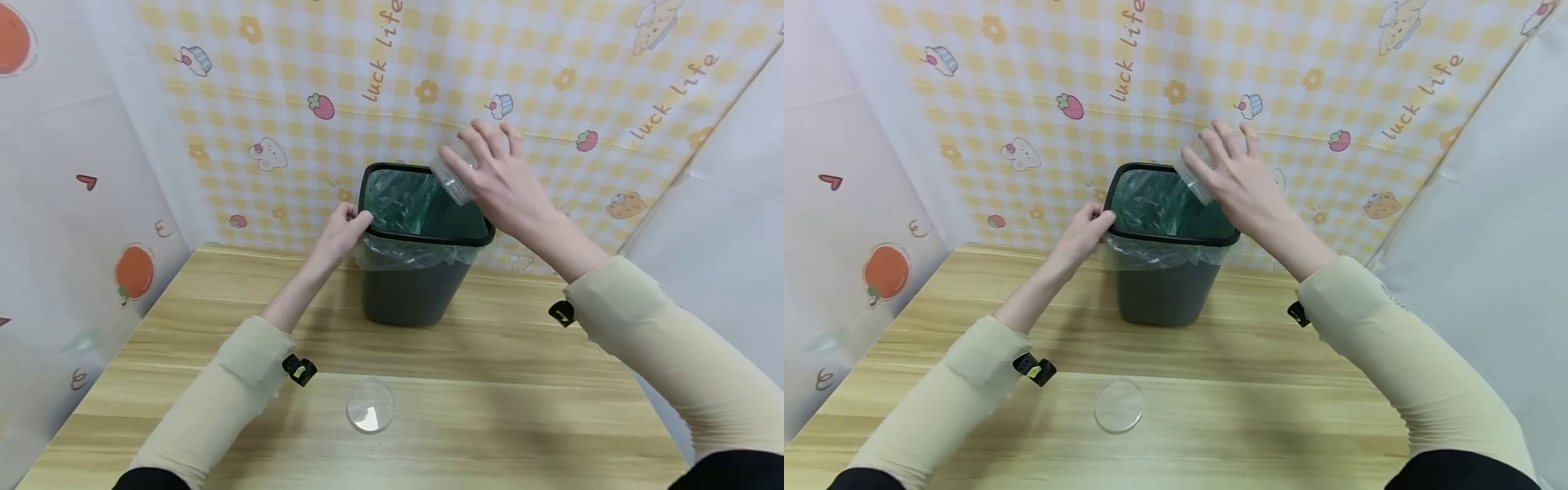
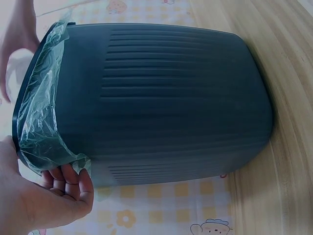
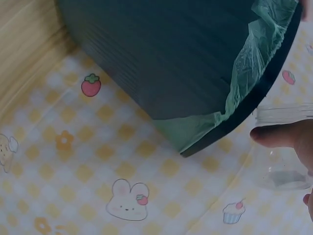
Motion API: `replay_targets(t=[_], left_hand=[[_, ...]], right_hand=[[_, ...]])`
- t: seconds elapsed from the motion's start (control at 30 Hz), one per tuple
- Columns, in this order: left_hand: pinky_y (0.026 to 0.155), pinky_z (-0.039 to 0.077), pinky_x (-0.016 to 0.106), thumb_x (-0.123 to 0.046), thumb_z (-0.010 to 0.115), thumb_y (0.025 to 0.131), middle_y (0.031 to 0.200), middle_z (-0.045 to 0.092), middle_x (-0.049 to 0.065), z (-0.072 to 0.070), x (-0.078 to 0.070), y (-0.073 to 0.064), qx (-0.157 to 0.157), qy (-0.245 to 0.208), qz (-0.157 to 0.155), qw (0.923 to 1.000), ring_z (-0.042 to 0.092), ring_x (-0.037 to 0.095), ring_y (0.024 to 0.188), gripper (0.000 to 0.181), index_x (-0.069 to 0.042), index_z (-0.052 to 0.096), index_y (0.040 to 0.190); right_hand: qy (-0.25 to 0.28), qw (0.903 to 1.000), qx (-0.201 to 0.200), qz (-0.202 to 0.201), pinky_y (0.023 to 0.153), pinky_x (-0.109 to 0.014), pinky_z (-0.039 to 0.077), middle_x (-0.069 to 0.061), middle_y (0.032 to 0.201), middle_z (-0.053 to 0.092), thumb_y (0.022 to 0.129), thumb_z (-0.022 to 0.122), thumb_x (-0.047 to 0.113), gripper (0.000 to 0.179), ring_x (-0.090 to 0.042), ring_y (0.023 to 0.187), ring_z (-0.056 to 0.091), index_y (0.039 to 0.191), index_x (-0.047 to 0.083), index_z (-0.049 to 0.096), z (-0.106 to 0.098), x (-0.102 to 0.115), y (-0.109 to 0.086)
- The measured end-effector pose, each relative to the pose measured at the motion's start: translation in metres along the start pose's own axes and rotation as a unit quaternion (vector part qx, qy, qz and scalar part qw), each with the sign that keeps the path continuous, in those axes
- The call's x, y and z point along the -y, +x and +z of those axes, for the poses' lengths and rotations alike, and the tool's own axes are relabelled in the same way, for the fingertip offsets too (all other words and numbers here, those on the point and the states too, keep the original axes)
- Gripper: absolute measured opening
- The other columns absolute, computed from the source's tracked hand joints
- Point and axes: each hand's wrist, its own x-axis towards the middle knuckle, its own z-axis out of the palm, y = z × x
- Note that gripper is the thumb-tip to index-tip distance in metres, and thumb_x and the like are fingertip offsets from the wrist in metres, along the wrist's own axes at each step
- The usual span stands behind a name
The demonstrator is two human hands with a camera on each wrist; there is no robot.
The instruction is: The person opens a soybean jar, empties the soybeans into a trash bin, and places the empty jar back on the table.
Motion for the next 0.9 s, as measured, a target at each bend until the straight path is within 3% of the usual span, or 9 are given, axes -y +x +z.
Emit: replay_targets(t=[0.1, 0.27, 0.53, 0.77, 0.9], left_hand=[[0.073, 0.034, 0.033, -0.031, 0.049, 0.093, 0.09, 0.042, 0.004, 0.002, 0.0, 0.0, 0.001, -0.011, 0.003, 0.9999, 0.041, 0.021, 0.077, 0.023, -0.011, 0.042, 0.101], [0.072, 0.035, 0.033, -0.032, 0.05, 0.092, 0.089, 0.042, 0.004, 0.004, -0.001, -0.001, 0.001, -0.016, 0.005, 0.9999, 0.041, 0.02, 0.075, 0.024, -0.011, 0.042, 0.101], [0.072, 0.035, 0.033, -0.032, 0.05, 0.092, 0.09, 0.042, 0.004, 0.003, 0.0, 0.0, 0.0, -0.012, 0.004, 0.9999, 0.041, 0.02, 0.076, 0.023, -0.012, 0.042, 0.101], [0.07, 0.034, 0.033, -0.032, 0.049, 0.092, 0.089, 0.041, 0.004, 0.002, -0.001, 0.0, 0.004, -0.016, 0.001, 0.9999, 0.04, 0.02, 0.074, 0.023, -0.012, 0.041, 0.1], [0.068, 0.034, 0.032, -0.032, 0.049, 0.092, 0.087, 0.04, 0.004, 0.0, 0.0, 0.0, 0.002, -0.017, -0.001, 0.9999, 0.039, 0.018, 0.071, 0.023, -0.012, 0.041, 0.1]], right_hand=[[-0.028, 0.999, 0.019, -0.028, 0.111, -0.066, 0.034, -0.024, 0.145, 0.047, 0.077, 0.069, -0.012, 0.075, -0.044, 0.141, 0.039, 0.144, 0.013, 0.048, 0.003, 0.005, 0.008], [-0.056, 0.9952, 0.052, -0.061, 0.113, -0.064, 0.033, -0.021, 0.15, 0.044, 0.076, 0.077, -0.01, 0.078, -0.042, 0.148, 0.035, 0.145, 0.016, 0.05, 0.004, 0.01, 0.016], [-0.048, 0.9953, 0.08, -0.027, 0.11, -0.066, 0.035, -0.024, 0.136, 0.048, 0.08, 0.072, -0.01, 0.065, -0.045, 0.133, 0.041, 0.138, 0.01, 0.05, 0.005, 0.014, 0.02], [-0.06, 0.9936, 0.092, -0.023, 0.111, -0.067, 0.034, -0.024, 0.139, 0.047, 0.081, 0.073, -0.008, 0.065, -0.044, 0.138, 0.039, 0.138, 0.012, 0.051, 0.005, 0.01, 0.022], [-0.055, 0.9938, 0.095, -0.016, 0.109, -0.066, 0.035, -0.025, 0.138, 0.049, 0.083, 0.075, -0.003, 0.062, -0.045, 0.133, 0.043, 0.138, 0.012, 0.051, 0.004, 0.009, 0.024]])
